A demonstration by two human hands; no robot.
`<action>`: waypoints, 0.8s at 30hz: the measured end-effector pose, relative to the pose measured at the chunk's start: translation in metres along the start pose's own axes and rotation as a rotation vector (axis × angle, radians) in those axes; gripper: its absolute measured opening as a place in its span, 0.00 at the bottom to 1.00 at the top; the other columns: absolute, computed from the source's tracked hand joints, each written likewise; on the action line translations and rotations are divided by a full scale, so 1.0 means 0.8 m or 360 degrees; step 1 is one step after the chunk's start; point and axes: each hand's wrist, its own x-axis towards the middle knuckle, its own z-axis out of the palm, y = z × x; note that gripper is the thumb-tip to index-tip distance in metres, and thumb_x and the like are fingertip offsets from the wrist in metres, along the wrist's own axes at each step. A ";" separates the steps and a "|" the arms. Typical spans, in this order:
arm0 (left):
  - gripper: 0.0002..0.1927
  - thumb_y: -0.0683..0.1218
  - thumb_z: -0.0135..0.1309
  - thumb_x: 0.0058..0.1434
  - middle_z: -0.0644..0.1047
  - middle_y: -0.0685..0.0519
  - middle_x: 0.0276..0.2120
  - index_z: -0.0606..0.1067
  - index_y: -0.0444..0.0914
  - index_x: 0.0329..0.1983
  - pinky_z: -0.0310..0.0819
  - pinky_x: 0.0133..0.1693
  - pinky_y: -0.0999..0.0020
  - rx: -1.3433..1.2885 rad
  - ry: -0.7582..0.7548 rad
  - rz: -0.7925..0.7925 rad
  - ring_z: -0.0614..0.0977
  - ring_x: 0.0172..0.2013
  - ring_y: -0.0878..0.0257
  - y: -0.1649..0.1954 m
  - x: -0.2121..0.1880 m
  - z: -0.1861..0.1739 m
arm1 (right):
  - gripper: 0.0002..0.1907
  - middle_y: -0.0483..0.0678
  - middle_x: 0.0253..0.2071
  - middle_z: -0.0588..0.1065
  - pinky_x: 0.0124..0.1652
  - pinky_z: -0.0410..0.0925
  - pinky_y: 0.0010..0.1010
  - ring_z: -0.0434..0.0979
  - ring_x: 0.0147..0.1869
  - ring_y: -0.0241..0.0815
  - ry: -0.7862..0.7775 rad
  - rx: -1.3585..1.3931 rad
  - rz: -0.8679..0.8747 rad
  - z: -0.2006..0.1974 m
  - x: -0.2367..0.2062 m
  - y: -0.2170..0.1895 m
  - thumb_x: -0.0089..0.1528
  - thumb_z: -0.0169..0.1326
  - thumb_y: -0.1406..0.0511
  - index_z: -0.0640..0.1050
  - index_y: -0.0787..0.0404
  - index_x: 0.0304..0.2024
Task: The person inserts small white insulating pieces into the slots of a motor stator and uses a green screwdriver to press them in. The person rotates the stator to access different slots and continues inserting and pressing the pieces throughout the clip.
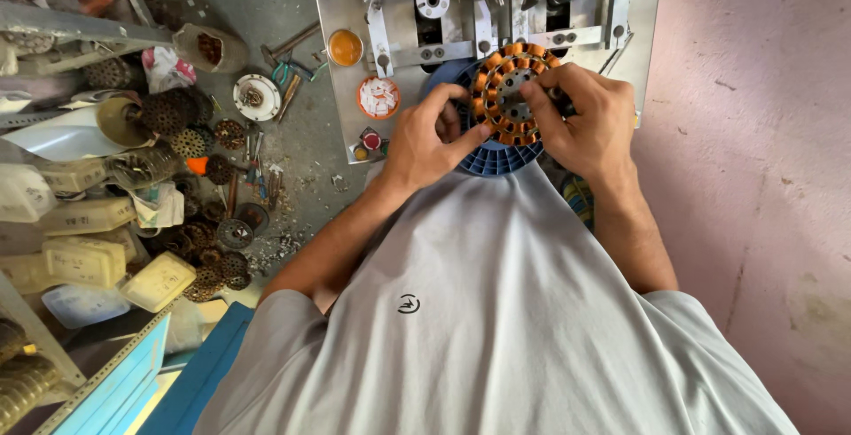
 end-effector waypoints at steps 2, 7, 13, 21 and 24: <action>0.24 0.54 0.69 0.55 0.77 0.50 0.24 0.75 0.37 0.48 0.71 0.28 0.65 0.0244 -0.0025 0.0128 0.79 0.24 0.61 0.013 0.003 0.000 | 0.08 0.50 0.31 0.79 0.26 0.67 0.29 0.77 0.26 0.38 0.0024 -0.0032 0.0006 -0.005 -0.015 0.004 0.70 0.62 0.67 0.79 0.65 0.38; 0.24 0.56 0.68 0.53 0.77 0.50 0.24 0.74 0.38 0.43 0.74 0.28 0.59 0.0620 -0.0131 0.0247 0.81 0.25 0.55 0.038 0.012 0.007 | 0.08 0.52 0.25 0.77 0.22 0.65 0.35 0.74 0.20 0.44 0.0078 -0.0141 0.0108 -0.003 -0.040 0.012 0.66 0.64 0.66 0.80 0.64 0.34; 0.24 0.57 0.68 0.53 0.80 0.47 0.27 0.74 0.37 0.42 0.76 0.31 0.54 0.0899 -0.0273 0.0231 0.83 0.29 0.50 0.041 0.009 0.019 | 0.09 0.51 0.24 0.75 0.25 0.67 0.39 0.76 0.24 0.49 0.0105 -0.0168 0.0043 0.008 -0.062 0.023 0.65 0.63 0.65 0.78 0.62 0.32; 0.11 0.48 0.66 0.60 0.83 0.51 0.33 0.81 0.39 0.43 0.81 0.33 0.67 0.0738 -0.0031 0.0642 0.85 0.29 0.64 0.096 0.014 -0.006 | 0.15 0.47 0.32 0.79 0.25 0.66 0.29 0.72 0.23 0.36 0.0037 0.0127 0.0252 -0.090 -0.060 -0.001 0.58 0.69 0.62 0.83 0.61 0.44; 0.10 0.41 0.66 0.66 0.82 0.50 0.37 0.80 0.34 0.48 0.80 0.35 0.70 0.0288 0.0116 0.1376 0.83 0.32 0.65 0.180 -0.009 -0.074 | 0.15 0.47 0.32 0.79 0.25 0.66 0.29 0.72 0.24 0.36 0.0715 0.0177 0.0152 -0.184 -0.097 -0.023 0.58 0.69 0.62 0.83 0.61 0.44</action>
